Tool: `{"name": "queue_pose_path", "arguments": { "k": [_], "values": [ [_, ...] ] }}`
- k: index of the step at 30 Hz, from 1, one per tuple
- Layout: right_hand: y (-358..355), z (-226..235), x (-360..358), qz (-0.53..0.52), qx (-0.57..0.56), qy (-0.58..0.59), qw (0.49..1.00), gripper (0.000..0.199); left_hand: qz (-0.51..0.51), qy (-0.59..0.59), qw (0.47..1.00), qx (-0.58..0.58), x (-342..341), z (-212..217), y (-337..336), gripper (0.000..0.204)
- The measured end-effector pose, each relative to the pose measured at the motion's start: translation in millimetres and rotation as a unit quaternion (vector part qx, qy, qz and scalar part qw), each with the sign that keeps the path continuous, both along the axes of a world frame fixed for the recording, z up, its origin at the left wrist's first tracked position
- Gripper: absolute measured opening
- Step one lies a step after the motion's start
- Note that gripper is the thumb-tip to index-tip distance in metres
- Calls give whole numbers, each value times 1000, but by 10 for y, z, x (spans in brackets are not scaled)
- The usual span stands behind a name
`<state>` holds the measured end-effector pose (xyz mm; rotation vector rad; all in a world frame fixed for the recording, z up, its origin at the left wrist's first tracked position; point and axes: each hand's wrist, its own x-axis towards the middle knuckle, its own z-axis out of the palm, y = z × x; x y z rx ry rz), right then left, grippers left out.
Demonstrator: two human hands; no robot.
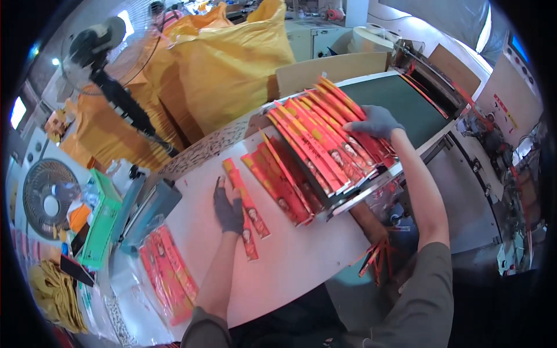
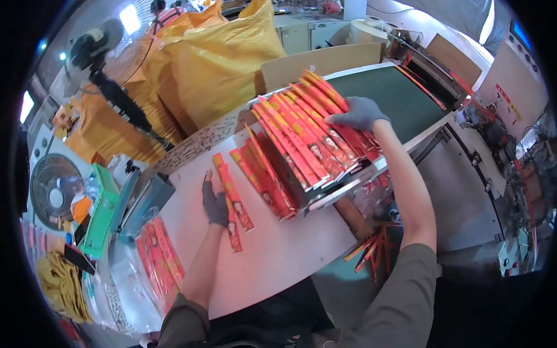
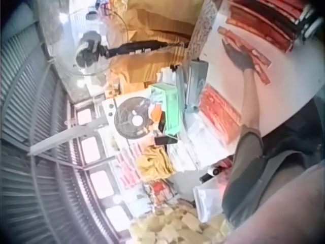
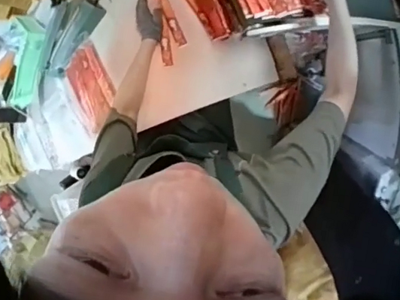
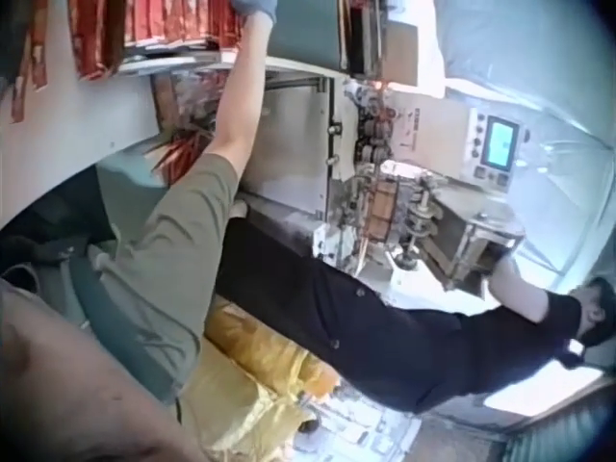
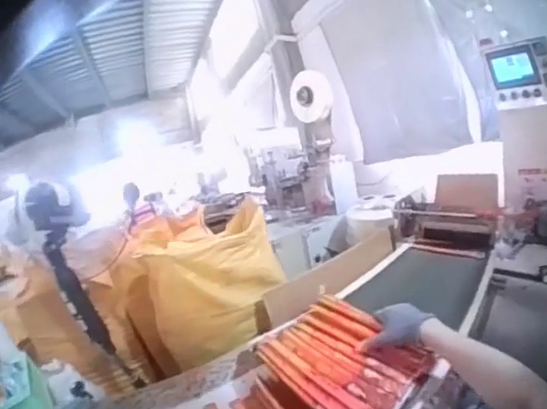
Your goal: Packaging red sticks into plastic bags and sealing them using a heat sealer and tape dispenser.
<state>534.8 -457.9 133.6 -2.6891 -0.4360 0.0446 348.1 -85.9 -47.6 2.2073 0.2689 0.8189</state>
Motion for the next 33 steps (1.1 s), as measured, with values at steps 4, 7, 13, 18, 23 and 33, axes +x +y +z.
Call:
{"name": "queue_pose_path", "arguments": {
  "k": [4, 7, 13, 18, 23, 33],
  "values": [
    [859, 52, -563, 52, 89, 80, 991, 73, 0, -38, 997, -69, -11, -108, 204, 61],
    [1364, 115, -857, 82, 10, 65, 994, 69, 15, -65, 992, -107, 19, -190, 268, 63],
    [2347, -291, -1637, 147, 49, -57, 986, 66, -36, -58, 983, -170, -118, -94, 297, 73],
    [2315, -442, -1508, 86, 54, -244, 965, 70, -1, 45, 991, -123, -216, -21, 370, 81],
    [2038, -819, -1208, -55, -126, -215, 967, 79, 17, 14, 999, -45, -176, 132, 322, 74],
    [2302, -1348, -1063, -63, 149, 19, 987, 91, -4, 33, 899, -437, -108, 108, 573, 74]
  ]
}}
